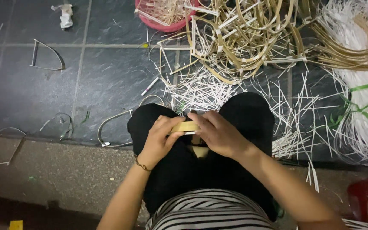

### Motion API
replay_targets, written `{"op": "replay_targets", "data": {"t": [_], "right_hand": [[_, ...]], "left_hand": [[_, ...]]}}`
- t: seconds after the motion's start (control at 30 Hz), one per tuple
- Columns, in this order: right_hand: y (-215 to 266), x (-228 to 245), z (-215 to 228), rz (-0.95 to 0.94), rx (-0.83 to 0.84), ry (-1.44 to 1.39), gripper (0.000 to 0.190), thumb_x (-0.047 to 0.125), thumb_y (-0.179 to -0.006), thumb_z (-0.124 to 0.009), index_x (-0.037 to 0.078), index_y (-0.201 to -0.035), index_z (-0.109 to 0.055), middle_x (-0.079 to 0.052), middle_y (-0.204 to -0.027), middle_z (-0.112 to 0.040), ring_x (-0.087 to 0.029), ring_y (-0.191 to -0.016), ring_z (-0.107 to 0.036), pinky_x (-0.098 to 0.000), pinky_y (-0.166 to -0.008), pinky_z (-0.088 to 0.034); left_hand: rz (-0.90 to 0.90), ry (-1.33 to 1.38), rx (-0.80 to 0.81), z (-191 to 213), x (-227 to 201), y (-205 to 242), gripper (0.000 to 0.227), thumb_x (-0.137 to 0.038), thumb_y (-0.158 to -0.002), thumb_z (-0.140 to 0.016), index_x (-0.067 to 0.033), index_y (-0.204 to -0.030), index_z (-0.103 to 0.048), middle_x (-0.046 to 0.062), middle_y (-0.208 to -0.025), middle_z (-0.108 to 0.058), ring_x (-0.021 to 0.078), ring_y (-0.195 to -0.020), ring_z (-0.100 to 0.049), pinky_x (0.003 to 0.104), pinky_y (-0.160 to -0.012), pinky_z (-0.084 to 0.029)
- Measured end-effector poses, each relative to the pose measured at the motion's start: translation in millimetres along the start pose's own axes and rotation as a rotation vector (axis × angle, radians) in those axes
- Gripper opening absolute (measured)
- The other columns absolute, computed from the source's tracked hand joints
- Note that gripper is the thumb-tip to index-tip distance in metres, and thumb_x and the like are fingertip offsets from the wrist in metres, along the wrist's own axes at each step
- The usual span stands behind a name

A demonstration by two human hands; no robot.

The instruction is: Assembling and securing bamboo or wood frame components using plastic cable ties.

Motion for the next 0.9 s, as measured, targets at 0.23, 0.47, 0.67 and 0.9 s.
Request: {"op": "replay_targets", "data": {"t": [0.23, 0.47, 0.67, 0.9], "right_hand": [[1, -1, 3, 0.136, -0.077, 0.105, 0.069, 0.023, -0.09, -0.076, -0.001, -0.147, -0.045, -0.014, -0.11, -0.058, -0.028, -0.094, -0.061, -0.0391, -0.085, -0.054], [6, -12, -7, 0.177, -0.135, 0.176, 0.066, 0.013, -0.09, -0.075, 0.004, -0.149, -0.046, -0.01, -0.112, -0.062, -0.026, -0.095, -0.064, -0.0365, -0.084, -0.056], [8, -14, -7, 0.136, -0.138, 0.167, 0.066, 0.009, -0.089, -0.075, 0.004, -0.149, -0.047, -0.011, -0.109, -0.06, -0.027, -0.093, -0.063, -0.0371, -0.082, -0.056], [13, -2, 8, 0.143, -0.249, 0.262, 0.068, 0.024, -0.084, -0.08, 0.006, -0.143, -0.051, -0.01, -0.117, -0.063, -0.032, -0.104, -0.063, -0.0486, -0.087, -0.049]], "left_hand": [[-0.055, -0.05, 0.0, -1, -5, -1, 0.04, -0.018, -0.093, -0.074, -0.0064, -0.129, -0.065, 0.011, -0.099, -0.065, 0.0298, -0.091, -0.058, 0.04, -0.086, -0.047], [-0.033, -0.039, 0.012, -3, -5, -3, 0.039, -0.02, -0.092, -0.074, -0.0071, -0.129, -0.066, 0.01, -0.094, -0.062, 0.0283, -0.087, -0.057, 0.038, -0.083, -0.047], [0.012, 0.049, 0.001, -2, -1, -4, 0.036, -0.019, -0.092, -0.075, -0.0071, -0.125, -0.068, 0.009, -0.095, -0.064, 0.0258, -0.088, -0.058, 0.036, -0.082, -0.049], [0.06, -0.004, 0.038, -14, 10, 1, 0.027, -0.017, -0.094, -0.071, -0.0048, -0.118, -0.068, 0.013, -0.104, -0.066, 0.0298, -0.098, -0.063, 0.038, -0.087, -0.05]]}}
Point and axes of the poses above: each hand's wrist, its own y-axis away from the middle knuckle, its own z-axis out of the back of the hand, x = y × z, the point moved 4 cm from there along -y, towards the middle knuckle
